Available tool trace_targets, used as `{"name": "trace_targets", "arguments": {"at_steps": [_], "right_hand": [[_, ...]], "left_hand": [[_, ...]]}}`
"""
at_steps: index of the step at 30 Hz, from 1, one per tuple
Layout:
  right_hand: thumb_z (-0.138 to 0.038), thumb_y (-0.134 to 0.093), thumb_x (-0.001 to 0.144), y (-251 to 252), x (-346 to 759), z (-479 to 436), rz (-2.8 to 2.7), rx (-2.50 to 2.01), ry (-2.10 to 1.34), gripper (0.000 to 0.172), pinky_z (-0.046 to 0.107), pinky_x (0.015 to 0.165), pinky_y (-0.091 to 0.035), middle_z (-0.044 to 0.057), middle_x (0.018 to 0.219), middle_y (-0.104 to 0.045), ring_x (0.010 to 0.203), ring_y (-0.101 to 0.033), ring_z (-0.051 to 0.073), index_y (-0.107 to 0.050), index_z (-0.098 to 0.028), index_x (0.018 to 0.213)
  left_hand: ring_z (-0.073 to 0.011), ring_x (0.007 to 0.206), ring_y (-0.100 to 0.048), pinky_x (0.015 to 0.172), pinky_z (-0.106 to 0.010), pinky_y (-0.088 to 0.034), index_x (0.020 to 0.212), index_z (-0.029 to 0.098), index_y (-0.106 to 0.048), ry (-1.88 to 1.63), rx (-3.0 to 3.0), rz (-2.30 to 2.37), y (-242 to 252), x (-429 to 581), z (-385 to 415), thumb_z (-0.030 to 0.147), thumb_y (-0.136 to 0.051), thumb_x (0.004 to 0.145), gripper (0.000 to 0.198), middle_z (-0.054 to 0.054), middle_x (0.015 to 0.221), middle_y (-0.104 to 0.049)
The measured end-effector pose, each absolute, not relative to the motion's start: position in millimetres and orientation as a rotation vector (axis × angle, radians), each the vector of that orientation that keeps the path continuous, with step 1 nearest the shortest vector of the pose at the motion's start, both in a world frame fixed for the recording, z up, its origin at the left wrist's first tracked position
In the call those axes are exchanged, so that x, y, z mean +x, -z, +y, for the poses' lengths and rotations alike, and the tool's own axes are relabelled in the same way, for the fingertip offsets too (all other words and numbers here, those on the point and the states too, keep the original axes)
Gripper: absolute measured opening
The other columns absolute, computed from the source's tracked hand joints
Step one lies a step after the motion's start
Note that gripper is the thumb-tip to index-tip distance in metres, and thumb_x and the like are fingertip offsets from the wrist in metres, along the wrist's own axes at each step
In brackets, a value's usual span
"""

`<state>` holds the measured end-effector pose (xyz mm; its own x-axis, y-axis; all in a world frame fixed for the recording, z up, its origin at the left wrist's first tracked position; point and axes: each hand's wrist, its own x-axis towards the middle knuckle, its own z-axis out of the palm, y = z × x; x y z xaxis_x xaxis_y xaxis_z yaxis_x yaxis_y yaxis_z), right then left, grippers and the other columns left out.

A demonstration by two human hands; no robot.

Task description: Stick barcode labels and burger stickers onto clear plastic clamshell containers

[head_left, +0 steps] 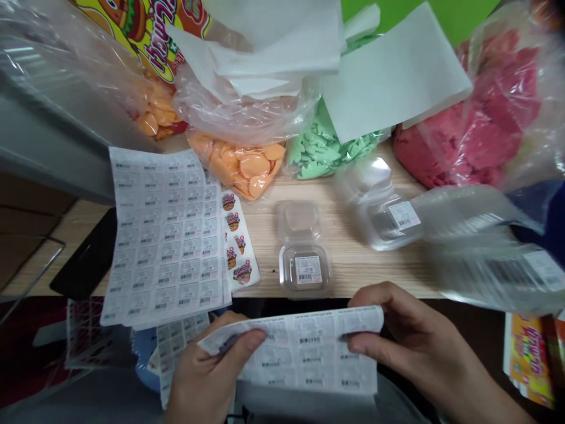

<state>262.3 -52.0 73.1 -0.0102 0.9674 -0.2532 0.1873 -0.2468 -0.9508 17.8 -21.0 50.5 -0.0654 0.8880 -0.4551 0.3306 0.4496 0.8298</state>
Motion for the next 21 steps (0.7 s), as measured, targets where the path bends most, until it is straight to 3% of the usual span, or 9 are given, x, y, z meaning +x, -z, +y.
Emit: {"name": "trace_targets", "arguments": {"at_steps": [2, 5, 8, 10, 11, 14, 18, 21], "right_hand": [[-0.022, -0.075, 0.071, -71.5, 259.2, -52.5, -1.184, -1.462, -1.335, 0.024, 0.014, 0.052, -0.052, -0.008, 0.067, -0.067, 0.058, -0.065, 0.008, -0.061, -0.028, 0.089], [-0.025, -0.076, 0.071, -66.3, 260.6, -55.4, -1.250, -1.458, -1.232, 0.046, 0.014, 0.056, -0.054, -0.008, 0.073, -0.069, 0.061, -0.068, 0.009, -0.057, -0.038, 0.111], [-0.029, -0.076, 0.071, -64.9, 267.0, -56.2, -1.425, -1.540, -1.106, 0.059, 0.015, 0.055, -0.054, -0.005, 0.085, -0.070, 0.061, -0.067, 0.009, -0.050, -0.041, 0.123], [-0.027, -0.074, 0.073, -68.2, 269.9, -54.1, -1.565, -1.500, -1.020, 0.049, 0.015, 0.054, -0.054, -0.003, 0.085, -0.070, 0.061, -0.067, 0.010, -0.055, -0.035, 0.118], [-0.025, -0.072, 0.076, -70.6, 270.4, -52.5, -1.624, -1.458, -0.977, 0.041, 0.016, 0.055, -0.055, -0.002, 0.083, -0.070, 0.063, -0.068, 0.011, -0.058, -0.031, 0.113], [-0.016, -0.065, 0.081, -76.7, 267.9, -48.6, -1.771, -1.360, -0.825, 0.021, 0.017, 0.060, -0.055, 0.001, 0.079, -0.069, 0.072, -0.067, 0.012, -0.063, -0.021, 0.101], [-0.013, -0.058, 0.084, -76.3, 263.8, -51.3, -1.839, -1.319, -0.541, 0.024, 0.022, 0.071, -0.056, 0.003, 0.087, -0.069, 0.079, -0.066, 0.013, -0.064, -0.023, 0.105], [-0.034, -0.061, 0.085, -73.2, 268.9, -58.8, -1.658, -1.351, -0.599, 0.030, 0.025, 0.071, -0.058, 0.000, 0.091, -0.068, 0.081, -0.066, 0.016, -0.058, -0.034, 0.115]], "left_hand": [[-0.0124, 0.048, -0.055, 0.046, -0.018, -0.046, 0.055, 0.019, -0.070, -0.677, 1.026, 1.563, -49.8, 16.7, -21.6, 0.050, -0.075, 0.063, 0.033, 0.001, 0.050, -0.062], [-0.0168, 0.055, -0.064, 0.049, -0.022, -0.052, 0.076, 0.024, -0.075, -0.703, 0.834, 1.336, -51.8, 15.3, -18.9, 0.056, -0.075, 0.061, 0.036, -0.001, 0.067, -0.072], [-0.0215, 0.075, -0.072, 0.066, -0.025, -0.057, 0.081, 0.030, -0.076, -0.632, 0.976, 1.185, -56.9, 14.6, -15.5, 0.041, -0.077, 0.067, 0.018, -0.002, 0.080, -0.077], [-0.0187, 0.078, -0.072, 0.072, -0.021, -0.055, 0.072, 0.030, -0.076, -0.627, 1.165, 1.230, -60.2, 15.9, -15.7, 0.028, -0.073, 0.072, 0.003, 0.000, 0.076, -0.077], [-0.0173, 0.076, -0.072, 0.071, -0.019, -0.055, 0.069, 0.031, -0.075, -0.646, 1.225, 1.283, -61.4, 17.0, -16.7, 0.026, -0.073, 0.072, 0.007, 0.002, 0.074, -0.077], [-0.0144, 0.064, -0.070, 0.060, -0.014, -0.053, 0.066, 0.031, -0.074, -0.672, 1.342, 1.494, -63.3, 20.2, -21.1, 0.030, -0.073, 0.070, 0.004, 0.004, 0.068, -0.075], [-0.0126, 0.052, -0.062, 0.050, -0.014, -0.048, 0.059, 0.027, -0.069, -0.580, 1.437, 1.698, -62.1, 21.5, -22.7, 0.039, -0.070, 0.068, 0.016, 0.005, 0.054, -0.067], [-0.0111, 0.045, -0.053, 0.044, -0.016, -0.041, 0.054, 0.023, -0.064, -0.511, 1.313, 1.789, -60.1, 24.1, -21.1, 0.044, -0.065, 0.069, 0.025, 0.006, 0.046, -0.057]]}}
